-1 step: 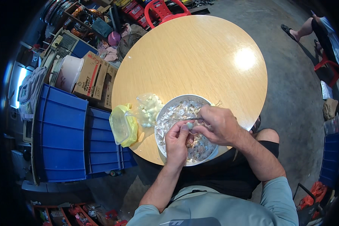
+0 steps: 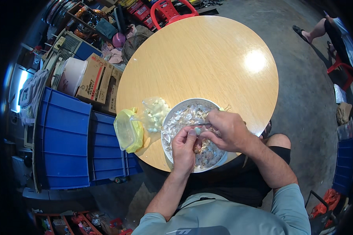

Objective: The recorder is peeling multiple cloves of garlic using a small knife while seated at a round table.

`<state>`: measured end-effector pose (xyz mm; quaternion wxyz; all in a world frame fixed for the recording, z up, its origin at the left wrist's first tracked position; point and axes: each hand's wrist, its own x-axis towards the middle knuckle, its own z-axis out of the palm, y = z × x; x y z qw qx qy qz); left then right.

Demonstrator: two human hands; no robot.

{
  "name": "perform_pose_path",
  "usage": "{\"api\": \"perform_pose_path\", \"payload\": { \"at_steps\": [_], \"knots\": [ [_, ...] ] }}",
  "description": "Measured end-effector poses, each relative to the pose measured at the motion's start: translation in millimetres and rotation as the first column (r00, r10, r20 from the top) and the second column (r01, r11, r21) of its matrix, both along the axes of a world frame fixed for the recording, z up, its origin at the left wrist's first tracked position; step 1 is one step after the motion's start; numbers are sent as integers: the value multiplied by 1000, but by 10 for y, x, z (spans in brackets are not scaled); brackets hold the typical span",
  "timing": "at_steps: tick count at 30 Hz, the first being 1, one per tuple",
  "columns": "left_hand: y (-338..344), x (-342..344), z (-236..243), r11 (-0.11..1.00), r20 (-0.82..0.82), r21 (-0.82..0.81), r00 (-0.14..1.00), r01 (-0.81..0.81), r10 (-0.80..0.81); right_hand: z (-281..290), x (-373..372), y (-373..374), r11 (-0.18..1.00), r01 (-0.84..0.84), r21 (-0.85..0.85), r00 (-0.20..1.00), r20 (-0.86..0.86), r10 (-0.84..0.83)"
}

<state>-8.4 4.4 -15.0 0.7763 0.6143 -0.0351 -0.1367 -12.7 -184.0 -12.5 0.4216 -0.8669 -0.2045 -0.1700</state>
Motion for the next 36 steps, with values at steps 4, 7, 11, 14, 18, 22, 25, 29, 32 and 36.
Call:
{"api": "perform_pose_path", "payload": {
  "at_steps": [4, 7, 11, 14, 18, 22, 25, 29, 32, 36],
  "knots": [
    [20, 2, -4, 986, -76, -155, 994, 62, -75, -2, -8, 34, 1000, 0, 6, 997, 80, -1],
    [52, 10, -8, 976, -105, -197, 987, 96, -118, 16, -14, 35, 1000, 0, -10, 996, 88, 1],
    [-4, -18, 40, 979, -130, -198, 988, 52, -78, 10, -13, 15, 1000, -10, -4, 992, 123, 10],
    [11, -26, 49, 978, -141, -200, 986, 63, -92, 27, -15, 5, 1000, -15, -11, 992, 123, 16],
    [17, -27, 62, 976, -176, -215, 981, 45, -84, 27, -19, 10, 1000, -24, -13, 992, 122, 26],
    [0, -7, 63, 978, -108, -199, 991, 55, -78, 6, -10, 9, 999, -11, 39, 994, 108, 7],
    [-13, -1, 101, 983, -44, -171, 996, 73, -82, 10, -5, 6, 998, -5, 56, 995, 103, 0],
    [-4, 8, 87, 986, -24, -153, 997, 68, -72, 8, -3, 2, 999, -24, 32, 996, 89, 21],
    [-2, 10, 104, 989, -31, -134, 997, 69, -74, 16, -11, -1, 998, -31, 52, 998, 58, 28],
    [-35, 19, 145, 986, -131, -166, 991, 18, -40, 7, -7, -5, 997, -68, 40, 998, 17, 67]
  ]
}}
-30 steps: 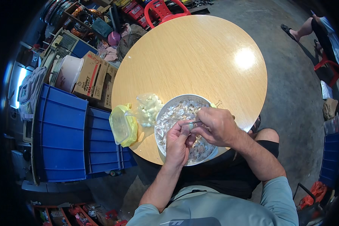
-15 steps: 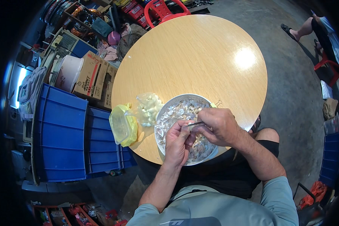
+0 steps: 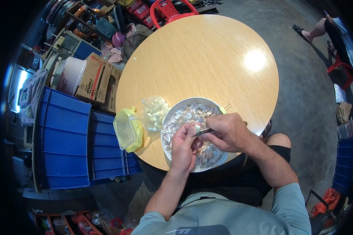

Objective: The recorder is peeling multiple cloves of garlic using a small knife while seated at a round table.

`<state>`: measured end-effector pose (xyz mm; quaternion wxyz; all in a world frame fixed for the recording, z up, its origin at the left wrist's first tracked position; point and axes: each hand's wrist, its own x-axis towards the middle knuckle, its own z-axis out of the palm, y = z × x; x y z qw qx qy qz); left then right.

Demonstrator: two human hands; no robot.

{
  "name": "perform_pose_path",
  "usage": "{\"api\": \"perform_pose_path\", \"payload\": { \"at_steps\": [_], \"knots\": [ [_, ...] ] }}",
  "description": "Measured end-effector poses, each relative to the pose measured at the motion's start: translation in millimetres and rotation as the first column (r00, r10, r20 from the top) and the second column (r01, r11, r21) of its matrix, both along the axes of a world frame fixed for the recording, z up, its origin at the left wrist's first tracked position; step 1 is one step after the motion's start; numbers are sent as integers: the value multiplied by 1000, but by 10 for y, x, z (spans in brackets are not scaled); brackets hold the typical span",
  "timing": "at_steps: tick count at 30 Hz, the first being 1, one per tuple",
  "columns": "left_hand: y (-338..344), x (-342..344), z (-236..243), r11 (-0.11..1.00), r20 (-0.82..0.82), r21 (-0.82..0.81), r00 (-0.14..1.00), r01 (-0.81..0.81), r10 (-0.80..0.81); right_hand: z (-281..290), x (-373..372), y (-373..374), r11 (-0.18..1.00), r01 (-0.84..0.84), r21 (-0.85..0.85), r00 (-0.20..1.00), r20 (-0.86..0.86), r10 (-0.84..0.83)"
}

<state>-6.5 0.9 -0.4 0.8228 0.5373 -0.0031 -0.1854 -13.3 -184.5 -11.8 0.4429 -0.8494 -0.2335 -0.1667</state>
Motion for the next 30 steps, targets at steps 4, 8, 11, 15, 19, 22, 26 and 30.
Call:
{"api": "perform_pose_path", "payload": {
  "at_steps": [4, 8, 11, 15, 19, 22, 26, 30],
  "knots": [
    [34, 55, -29, 993, -142, -60, 985, -103, 94, 31, -26, 15, 996, -84, -10, 996, 27, 85],
    [72, 103, -78, 988, -99, -77, 987, -132, 124, 63, -31, -24, 993, -119, -9, 993, -9, 119],
    [95, 86, -69, 995, -32, -41, 996, -87, 85, 47, -19, -26, 1000, -4, -4, 1000, 12, 4],
    [47, 47, -68, 996, 69, 65, 996, -66, 61, -22, 25, -29, 998, 55, -6, 997, 54, -54],
    [20, 30, -69, 966, 233, 241, 972, -88, 31, 11, 14, 4, 996, 89, -2, 995, 39, -89],
    [-7, 1, -42, 954, 264, 282, 964, -106, 29, 2, 9, 23, 995, 97, 9, 994, 43, -97],
    [-13, -19, -42, 952, 292, 280, 956, -125, 39, -31, 16, 40, 994, 106, -25, 993, 61, -104],
    [7, -32, -48, 969, 303, 228, 953, -98, 25, -37, 13, 44, 993, 114, -38, 989, 98, -110]
  ]
}}
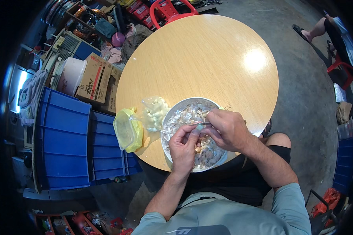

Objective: The recorder is peeling multiple cloves of garlic using a small knife while seated at a round table.

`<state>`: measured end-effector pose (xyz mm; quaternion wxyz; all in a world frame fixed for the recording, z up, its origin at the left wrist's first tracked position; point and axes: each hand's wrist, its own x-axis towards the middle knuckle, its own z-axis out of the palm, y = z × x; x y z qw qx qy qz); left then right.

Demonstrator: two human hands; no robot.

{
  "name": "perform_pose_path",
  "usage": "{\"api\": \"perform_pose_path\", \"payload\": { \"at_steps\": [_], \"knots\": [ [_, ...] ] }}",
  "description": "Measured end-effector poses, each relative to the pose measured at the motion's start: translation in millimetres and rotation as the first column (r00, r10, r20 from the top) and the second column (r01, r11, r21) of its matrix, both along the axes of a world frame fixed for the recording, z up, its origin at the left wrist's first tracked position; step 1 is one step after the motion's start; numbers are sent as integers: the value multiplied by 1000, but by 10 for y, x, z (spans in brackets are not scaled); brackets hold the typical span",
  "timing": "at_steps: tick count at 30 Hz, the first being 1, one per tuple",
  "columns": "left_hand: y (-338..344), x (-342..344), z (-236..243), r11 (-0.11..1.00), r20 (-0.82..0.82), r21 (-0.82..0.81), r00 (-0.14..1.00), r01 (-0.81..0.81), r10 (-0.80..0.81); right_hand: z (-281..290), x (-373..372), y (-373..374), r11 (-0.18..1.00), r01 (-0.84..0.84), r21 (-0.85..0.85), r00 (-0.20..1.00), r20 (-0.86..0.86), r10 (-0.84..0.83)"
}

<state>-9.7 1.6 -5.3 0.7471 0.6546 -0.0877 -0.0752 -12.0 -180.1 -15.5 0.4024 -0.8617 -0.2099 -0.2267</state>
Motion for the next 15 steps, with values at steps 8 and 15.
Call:
{"api": "perform_pose_path", "payload": {
  "at_steps": [8, 15],
  "knots": [
    [-10, -16, 50, 1000, -33, -17, 999, 16, -17, 16, -5, -6, 1000, 10, 15, 999, 50, -11],
    [25, -11, -23, 996, -88, -77, 995, 44, -51, 86, -38, -23, 1000, -13, 7, 1000, 16, 13]
  ]
}}
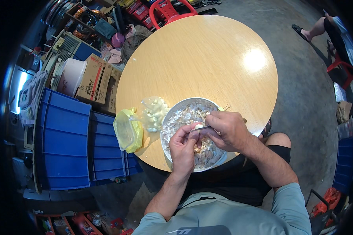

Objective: The recorder is peeling multiple cloves of garlic using a small knife while seated at a round table.

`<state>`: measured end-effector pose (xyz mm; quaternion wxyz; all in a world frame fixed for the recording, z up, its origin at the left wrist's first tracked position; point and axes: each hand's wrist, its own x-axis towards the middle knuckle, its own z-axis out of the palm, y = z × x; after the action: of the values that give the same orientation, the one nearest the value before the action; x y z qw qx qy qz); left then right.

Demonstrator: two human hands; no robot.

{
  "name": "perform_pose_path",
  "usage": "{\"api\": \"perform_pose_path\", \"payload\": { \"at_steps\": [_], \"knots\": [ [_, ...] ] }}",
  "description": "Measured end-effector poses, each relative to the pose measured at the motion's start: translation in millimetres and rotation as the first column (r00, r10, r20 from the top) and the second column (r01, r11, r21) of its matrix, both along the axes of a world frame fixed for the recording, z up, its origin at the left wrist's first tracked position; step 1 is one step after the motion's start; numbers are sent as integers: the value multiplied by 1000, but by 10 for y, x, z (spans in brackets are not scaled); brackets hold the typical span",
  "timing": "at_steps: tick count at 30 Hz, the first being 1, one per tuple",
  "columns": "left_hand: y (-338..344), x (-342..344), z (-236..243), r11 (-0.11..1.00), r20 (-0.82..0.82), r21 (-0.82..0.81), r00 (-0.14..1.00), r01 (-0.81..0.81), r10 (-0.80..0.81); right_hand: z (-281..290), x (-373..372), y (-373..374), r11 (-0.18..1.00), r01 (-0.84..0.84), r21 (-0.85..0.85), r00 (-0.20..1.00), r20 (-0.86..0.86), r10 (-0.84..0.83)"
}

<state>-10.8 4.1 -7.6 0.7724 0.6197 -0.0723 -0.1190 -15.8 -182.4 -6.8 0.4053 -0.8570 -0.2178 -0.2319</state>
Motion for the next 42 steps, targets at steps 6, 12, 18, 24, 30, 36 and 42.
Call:
{"api": "perform_pose_path", "payload": {
  "at_steps": [6, 12, 18, 24, 30, 36, 42],
  "knots": [
    [-7, 24, 53, 964, -295, -267, 953, -11, -71, -45, 22, -22, 999, -14, 37, 1000, -26, 15],
    [23, 37, 9, 917, -381, -397, 915, -32, -133, -105, 44, 18, 984, 28, 178, 999, -45, -20],
    [39, 38, -38, 899, -390, -438, 902, -5, -185, -82, 40, 15, 996, 22, 82, 999, 27, -25],
    [-127, -17, 83, 962, -330, -261, 944, -81, -10, -6, -18, 34, 998, -17, 57, 997, -76, 21],
    [-17, 38, 43, 977, -257, -215, 965, -7, -49, -82, 17, 41, 997, 9, 74, 998, -56, -5],
    [-48, 36, 100, 974, -234, -225, 972, -30, -24, -28, 4, 21, 999, -32, 43, 997, -66, 35],
    [-28, 51, 134, 977, -212, -208, 977, -35, -10, -46, 10, 22, 999, -43, -23, 998, -47, 42]
  ]
}}
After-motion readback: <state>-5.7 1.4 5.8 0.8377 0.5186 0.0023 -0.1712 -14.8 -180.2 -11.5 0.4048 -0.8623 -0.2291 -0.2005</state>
